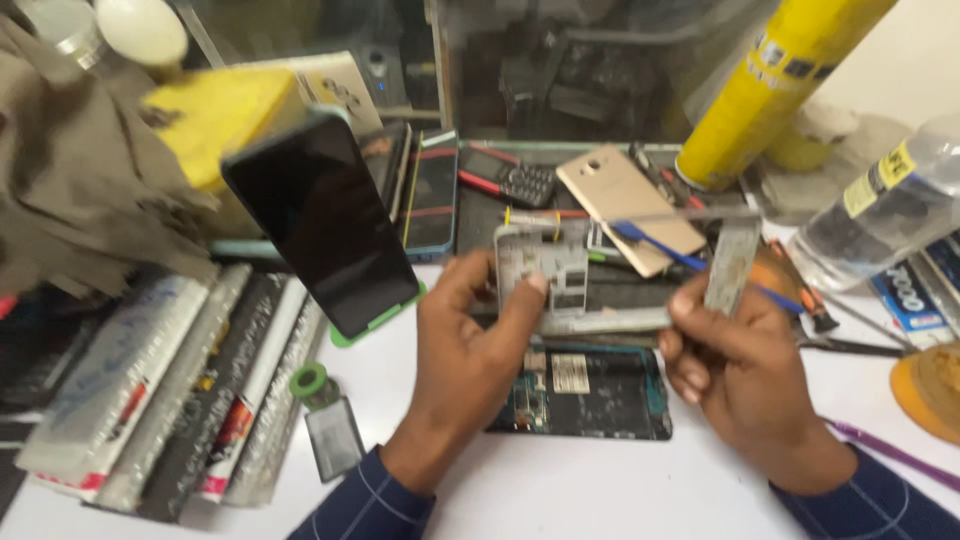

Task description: The person assembles a smartphone by aligning the internal frame with the motherboard and screen assembly, then pressing the edges to snap the casing together. They repeatedly separate and rejoin the halves to check fit, handling the phone by hand without visible tools.

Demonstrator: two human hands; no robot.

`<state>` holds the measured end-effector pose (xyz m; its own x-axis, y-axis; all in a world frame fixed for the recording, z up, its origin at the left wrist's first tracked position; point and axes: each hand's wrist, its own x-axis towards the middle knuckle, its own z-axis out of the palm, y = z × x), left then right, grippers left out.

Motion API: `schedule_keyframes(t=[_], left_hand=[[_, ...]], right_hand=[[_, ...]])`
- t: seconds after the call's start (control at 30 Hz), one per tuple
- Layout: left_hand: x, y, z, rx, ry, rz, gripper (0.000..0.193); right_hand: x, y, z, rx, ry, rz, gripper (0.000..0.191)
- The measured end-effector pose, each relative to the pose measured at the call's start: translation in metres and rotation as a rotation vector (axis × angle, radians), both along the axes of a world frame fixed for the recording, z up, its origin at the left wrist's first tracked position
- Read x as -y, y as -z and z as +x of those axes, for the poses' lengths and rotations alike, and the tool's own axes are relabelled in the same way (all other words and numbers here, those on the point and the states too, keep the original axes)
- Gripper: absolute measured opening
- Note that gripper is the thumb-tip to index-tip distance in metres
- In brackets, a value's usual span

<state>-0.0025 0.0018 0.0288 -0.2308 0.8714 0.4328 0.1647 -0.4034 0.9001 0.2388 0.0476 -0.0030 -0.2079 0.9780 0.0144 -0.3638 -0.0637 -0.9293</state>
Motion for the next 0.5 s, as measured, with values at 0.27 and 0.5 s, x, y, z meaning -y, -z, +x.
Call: schedule_keyframes(t=[0.27,0.5], left_hand=[[0.003,-0.012,0.003,0.153,0.132,-0.041,0.020],[-0.008,0.002,-0.008,0.447,0.007,-0.131,0.020]], right_hand=[[0.000,0.000,0.008,0.077,0.031,0.033,0.016],[0.005,-0.010,-0.008,0.494,-0.005,0.411,0.043]])
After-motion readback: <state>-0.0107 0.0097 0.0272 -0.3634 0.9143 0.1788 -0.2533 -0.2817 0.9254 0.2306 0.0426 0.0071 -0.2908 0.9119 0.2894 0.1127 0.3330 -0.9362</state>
